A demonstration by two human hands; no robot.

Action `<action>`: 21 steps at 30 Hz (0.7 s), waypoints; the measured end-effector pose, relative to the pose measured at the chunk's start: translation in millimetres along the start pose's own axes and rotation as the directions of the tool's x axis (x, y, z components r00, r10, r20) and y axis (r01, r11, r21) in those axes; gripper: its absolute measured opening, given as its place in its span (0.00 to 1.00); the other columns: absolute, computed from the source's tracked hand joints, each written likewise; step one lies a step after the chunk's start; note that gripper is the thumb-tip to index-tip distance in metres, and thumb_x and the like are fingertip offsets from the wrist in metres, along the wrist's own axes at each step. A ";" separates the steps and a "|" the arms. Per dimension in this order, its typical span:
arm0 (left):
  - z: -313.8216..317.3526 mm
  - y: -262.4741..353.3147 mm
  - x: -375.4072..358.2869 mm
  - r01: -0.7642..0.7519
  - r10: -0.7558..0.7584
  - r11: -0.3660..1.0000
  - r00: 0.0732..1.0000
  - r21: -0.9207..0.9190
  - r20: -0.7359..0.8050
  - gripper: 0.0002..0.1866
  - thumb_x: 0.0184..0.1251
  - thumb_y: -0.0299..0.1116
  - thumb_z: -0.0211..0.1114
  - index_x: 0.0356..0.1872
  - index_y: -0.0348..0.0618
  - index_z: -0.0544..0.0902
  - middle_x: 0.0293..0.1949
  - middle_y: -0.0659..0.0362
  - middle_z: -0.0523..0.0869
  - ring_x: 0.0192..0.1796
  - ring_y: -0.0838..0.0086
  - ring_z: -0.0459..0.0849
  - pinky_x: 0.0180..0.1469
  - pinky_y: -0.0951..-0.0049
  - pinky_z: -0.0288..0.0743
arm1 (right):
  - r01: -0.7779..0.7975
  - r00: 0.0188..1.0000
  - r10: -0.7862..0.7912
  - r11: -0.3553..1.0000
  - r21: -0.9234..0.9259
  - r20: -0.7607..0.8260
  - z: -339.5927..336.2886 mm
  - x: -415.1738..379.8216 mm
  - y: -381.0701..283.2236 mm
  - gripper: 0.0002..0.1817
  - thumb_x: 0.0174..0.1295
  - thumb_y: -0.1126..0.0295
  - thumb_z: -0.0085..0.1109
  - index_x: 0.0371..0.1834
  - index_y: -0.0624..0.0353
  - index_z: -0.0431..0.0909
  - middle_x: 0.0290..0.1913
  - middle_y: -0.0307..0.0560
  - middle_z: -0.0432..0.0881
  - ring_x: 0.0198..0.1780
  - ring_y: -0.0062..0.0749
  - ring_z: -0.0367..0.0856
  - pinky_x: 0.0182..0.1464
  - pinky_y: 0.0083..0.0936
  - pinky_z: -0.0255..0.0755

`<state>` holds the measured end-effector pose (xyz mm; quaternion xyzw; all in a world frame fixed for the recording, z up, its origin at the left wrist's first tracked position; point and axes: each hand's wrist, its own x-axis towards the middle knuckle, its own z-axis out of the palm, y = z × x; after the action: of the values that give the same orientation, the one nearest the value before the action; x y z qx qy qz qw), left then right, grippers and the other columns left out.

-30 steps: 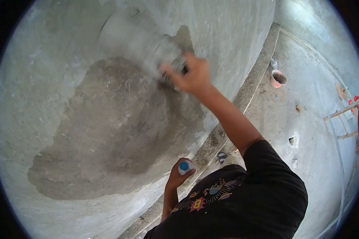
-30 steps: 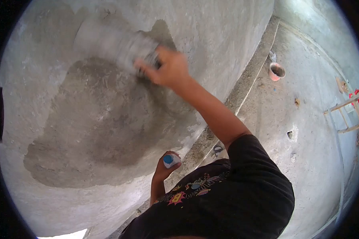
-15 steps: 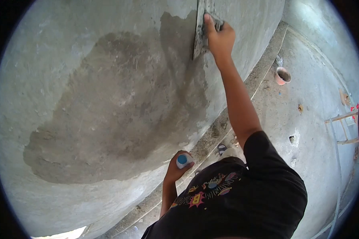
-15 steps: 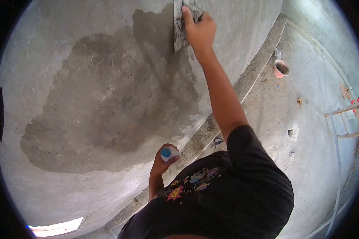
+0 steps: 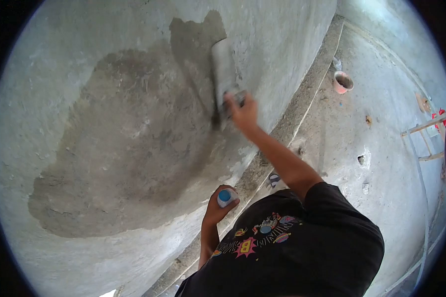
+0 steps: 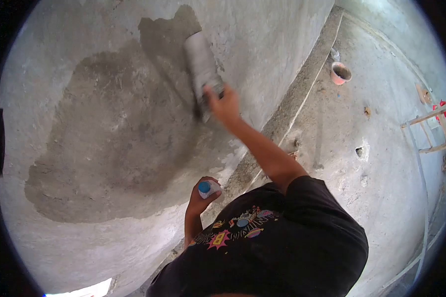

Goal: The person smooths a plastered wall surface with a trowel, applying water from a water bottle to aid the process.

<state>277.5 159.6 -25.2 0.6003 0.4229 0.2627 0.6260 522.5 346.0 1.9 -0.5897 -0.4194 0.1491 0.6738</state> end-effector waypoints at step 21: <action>10.1 0.2 -29.0 0.026 -0.024 0.999 0.989 0.018 -0.145 0.20 0.53 0.29 0.76 0.46 0.41 0.79 0.44 0.60 0.82 0.48 0.74 0.80 0.53 0.73 0.73 | 0.242 0.906 -0.298 0.947 -0.211 -0.300 -31.7 180.4 -143.0 0.32 0.55 0.41 0.69 0.27 0.66 0.77 0.17 0.47 0.76 0.20 0.27 0.74 0.23 0.30 0.68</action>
<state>271.5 130.0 -19.5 0.5803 0.4773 0.2936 0.5910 612.9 413.1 205.2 -0.5973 -0.3903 -0.0821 0.6959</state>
